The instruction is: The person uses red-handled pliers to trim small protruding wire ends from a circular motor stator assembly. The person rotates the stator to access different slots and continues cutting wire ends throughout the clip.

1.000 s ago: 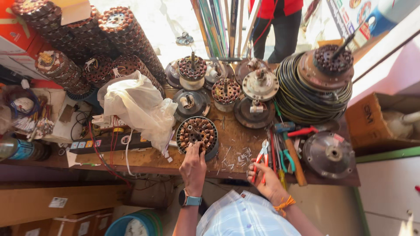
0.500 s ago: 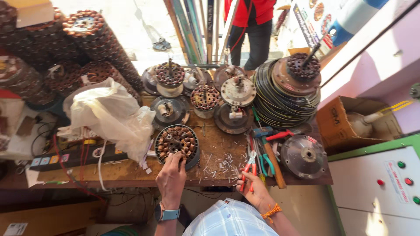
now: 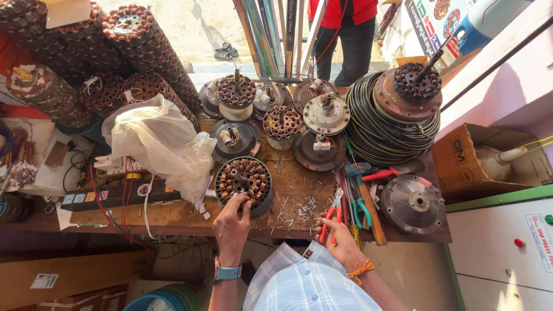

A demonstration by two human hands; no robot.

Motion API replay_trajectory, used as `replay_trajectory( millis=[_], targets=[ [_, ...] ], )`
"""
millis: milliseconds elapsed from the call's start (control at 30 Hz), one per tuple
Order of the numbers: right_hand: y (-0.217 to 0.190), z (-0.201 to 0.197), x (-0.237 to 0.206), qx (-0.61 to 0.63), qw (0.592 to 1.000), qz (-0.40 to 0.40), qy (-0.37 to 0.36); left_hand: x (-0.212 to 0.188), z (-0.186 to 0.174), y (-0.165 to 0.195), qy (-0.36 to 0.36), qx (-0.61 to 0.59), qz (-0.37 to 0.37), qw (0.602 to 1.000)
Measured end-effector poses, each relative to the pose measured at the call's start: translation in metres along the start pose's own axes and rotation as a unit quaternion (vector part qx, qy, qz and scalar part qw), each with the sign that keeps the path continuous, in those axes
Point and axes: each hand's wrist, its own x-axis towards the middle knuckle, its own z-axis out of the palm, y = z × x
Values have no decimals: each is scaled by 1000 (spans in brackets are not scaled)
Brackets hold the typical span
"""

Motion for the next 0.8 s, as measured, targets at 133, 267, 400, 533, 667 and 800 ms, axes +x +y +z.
replay_trajectory(
  millis=[133, 267, 400, 533, 667, 800],
  targets=[
    [-12, 5, -8, -198, 980, -26, -19, -2, -7, -15, 11, -139, -241, 960],
    [-24, 21, -27, -340, 929, -82, -122, 0, -12, -43, 107, -241, -251, 931],
    [-30, 46, -41, -376, 911, -92, -144, 8, -5, -71, -12, -389, -389, 835],
    [-36, 69, -46, -497, 839, -178, -131, 13, 24, -76, -93, -425, -407, 803],
    [-35, 83, -51, -575, 750, -293, -142, 28, 53, -78, -15, -381, -286, 879],
    [-21, 84, -63, -550, 774, -299, -97, 31, 46, -92, -72, -378, -297, 874]
  ],
)
